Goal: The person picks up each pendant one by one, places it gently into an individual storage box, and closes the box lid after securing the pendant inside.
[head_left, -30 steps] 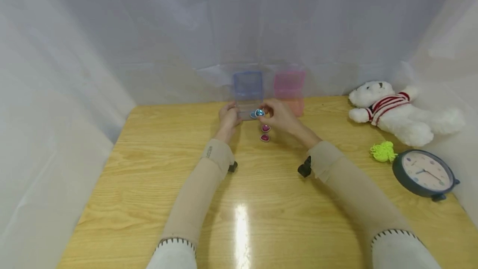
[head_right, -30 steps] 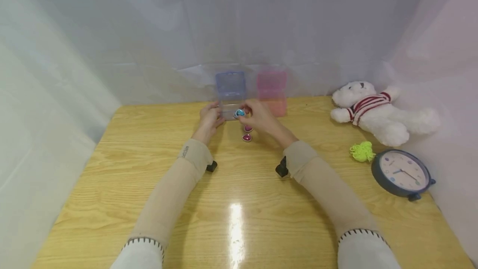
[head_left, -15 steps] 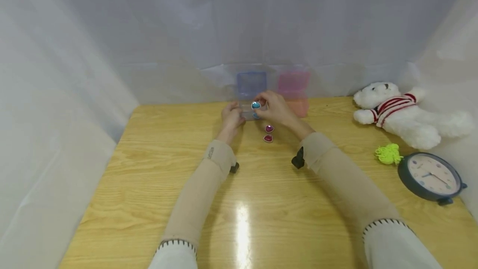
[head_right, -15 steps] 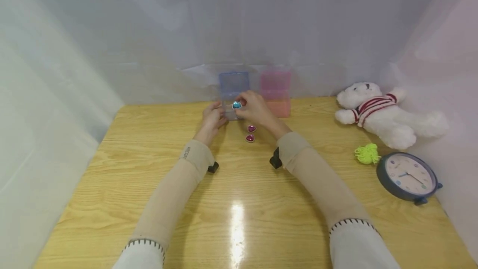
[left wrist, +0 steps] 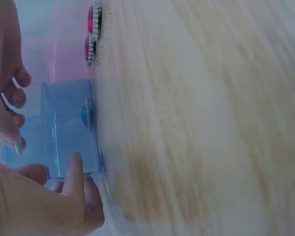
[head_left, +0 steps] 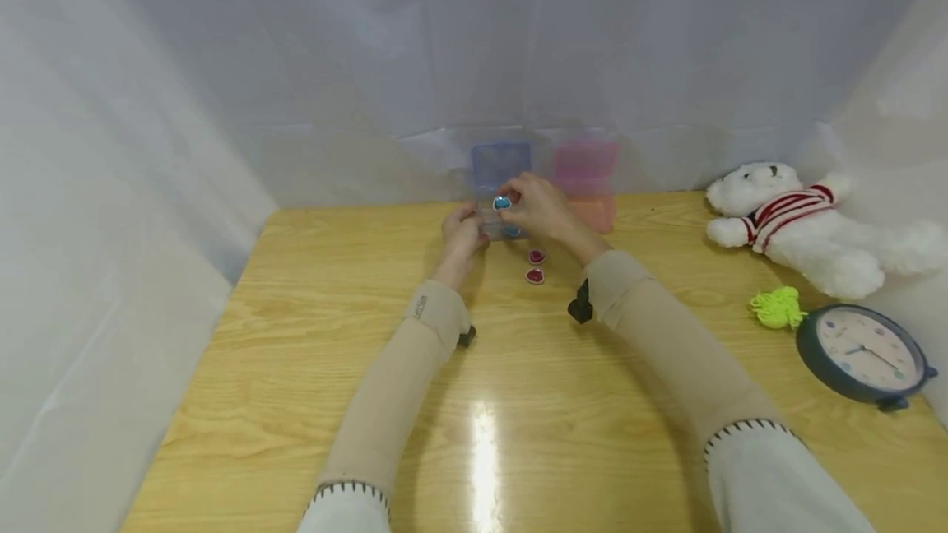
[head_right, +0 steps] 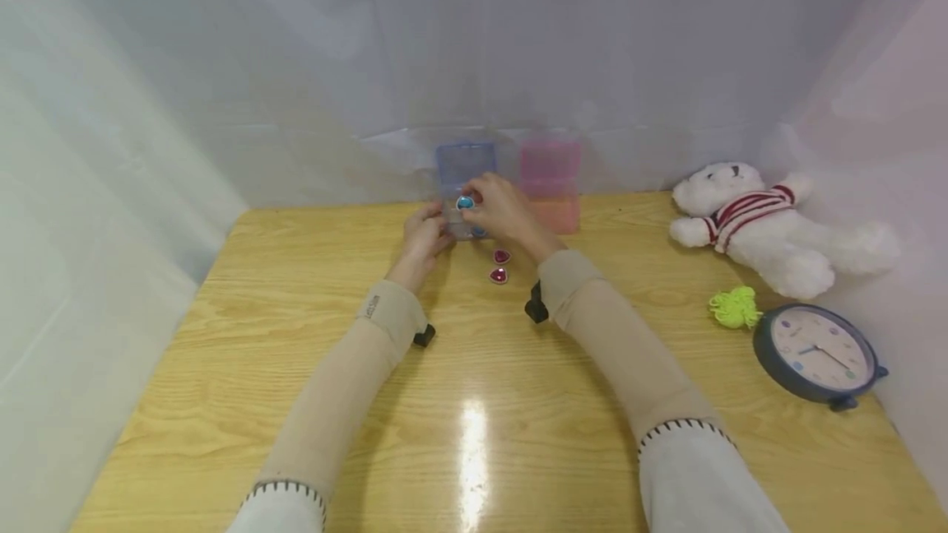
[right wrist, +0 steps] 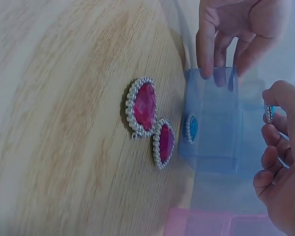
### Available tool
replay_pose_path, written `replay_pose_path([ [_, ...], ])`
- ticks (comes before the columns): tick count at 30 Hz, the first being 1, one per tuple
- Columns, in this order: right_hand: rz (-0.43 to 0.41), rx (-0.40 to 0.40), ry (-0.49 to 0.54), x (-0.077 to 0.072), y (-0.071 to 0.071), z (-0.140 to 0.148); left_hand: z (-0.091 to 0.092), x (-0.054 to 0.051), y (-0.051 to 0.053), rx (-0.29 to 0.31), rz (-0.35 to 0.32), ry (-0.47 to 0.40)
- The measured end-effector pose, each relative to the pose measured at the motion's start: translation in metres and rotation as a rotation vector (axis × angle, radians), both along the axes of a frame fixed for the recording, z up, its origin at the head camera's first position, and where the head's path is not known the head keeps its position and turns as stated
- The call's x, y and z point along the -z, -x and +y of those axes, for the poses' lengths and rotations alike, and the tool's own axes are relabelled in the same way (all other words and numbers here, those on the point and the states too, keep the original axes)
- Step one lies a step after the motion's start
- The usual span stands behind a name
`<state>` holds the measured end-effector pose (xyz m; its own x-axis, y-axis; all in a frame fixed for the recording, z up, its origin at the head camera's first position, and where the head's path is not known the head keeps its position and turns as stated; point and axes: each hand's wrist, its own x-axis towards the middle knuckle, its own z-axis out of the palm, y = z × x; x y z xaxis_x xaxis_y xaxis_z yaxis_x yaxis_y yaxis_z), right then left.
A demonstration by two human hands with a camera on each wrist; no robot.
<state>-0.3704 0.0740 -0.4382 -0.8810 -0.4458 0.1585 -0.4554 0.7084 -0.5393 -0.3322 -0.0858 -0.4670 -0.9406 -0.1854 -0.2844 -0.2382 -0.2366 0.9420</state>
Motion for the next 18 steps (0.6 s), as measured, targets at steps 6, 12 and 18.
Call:
replay_pose_path([
  [6,-0.03,0.012,-0.031,0.002,0.004,-0.01,0.0,0.001,0.0,0.001,0.006,0.004],
  [12,-0.038,0.021,-0.038,0.004,0.008,-0.015,-0.001,0.0,0.001,0.001,0.003,0.015],
  [18,-0.043,0.03,-0.059,0.008,0.014,-0.018,0.0,0.001,-0.001,0.003,0.005,0.004],
])
